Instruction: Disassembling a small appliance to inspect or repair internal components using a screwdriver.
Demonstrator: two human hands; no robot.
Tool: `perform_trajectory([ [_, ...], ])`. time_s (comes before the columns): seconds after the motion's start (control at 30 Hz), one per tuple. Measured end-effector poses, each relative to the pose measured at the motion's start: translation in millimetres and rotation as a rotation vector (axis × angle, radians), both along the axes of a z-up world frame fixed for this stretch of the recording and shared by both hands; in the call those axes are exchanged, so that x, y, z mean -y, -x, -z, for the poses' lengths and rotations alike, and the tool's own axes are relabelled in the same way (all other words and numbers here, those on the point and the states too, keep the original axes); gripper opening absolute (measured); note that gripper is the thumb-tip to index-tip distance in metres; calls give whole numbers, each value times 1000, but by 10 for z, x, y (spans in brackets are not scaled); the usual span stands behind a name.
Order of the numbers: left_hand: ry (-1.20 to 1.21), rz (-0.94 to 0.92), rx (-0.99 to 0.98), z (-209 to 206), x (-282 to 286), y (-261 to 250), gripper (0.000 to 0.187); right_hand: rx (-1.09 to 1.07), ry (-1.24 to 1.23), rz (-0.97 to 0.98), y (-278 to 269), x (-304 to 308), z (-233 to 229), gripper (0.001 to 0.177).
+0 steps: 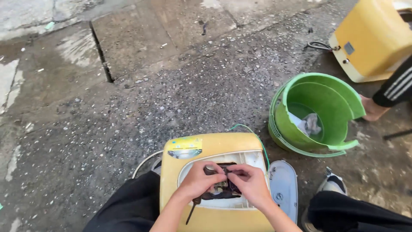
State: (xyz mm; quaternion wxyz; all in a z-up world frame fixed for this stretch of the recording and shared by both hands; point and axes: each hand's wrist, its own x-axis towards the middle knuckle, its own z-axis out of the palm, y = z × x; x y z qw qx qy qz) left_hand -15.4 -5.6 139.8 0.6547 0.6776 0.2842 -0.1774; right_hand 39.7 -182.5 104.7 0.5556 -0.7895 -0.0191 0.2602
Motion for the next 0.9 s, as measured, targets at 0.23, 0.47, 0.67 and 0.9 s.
perform_trajectory([
  [0.23,-248,154,-78,46,45,59,12,17,107,-134,-42,97,155,20],
  [0.47,-478,253,-73,422,65,113,16,194,328,-480,-50,172,232,18],
  [0.67,-290,253,-26,219,28,87,37,114,171,-338,3,225,295,25],
  [0.9,-233,169,-86,32,75,18,24,303,141,-349,-9,279,430,17],
])
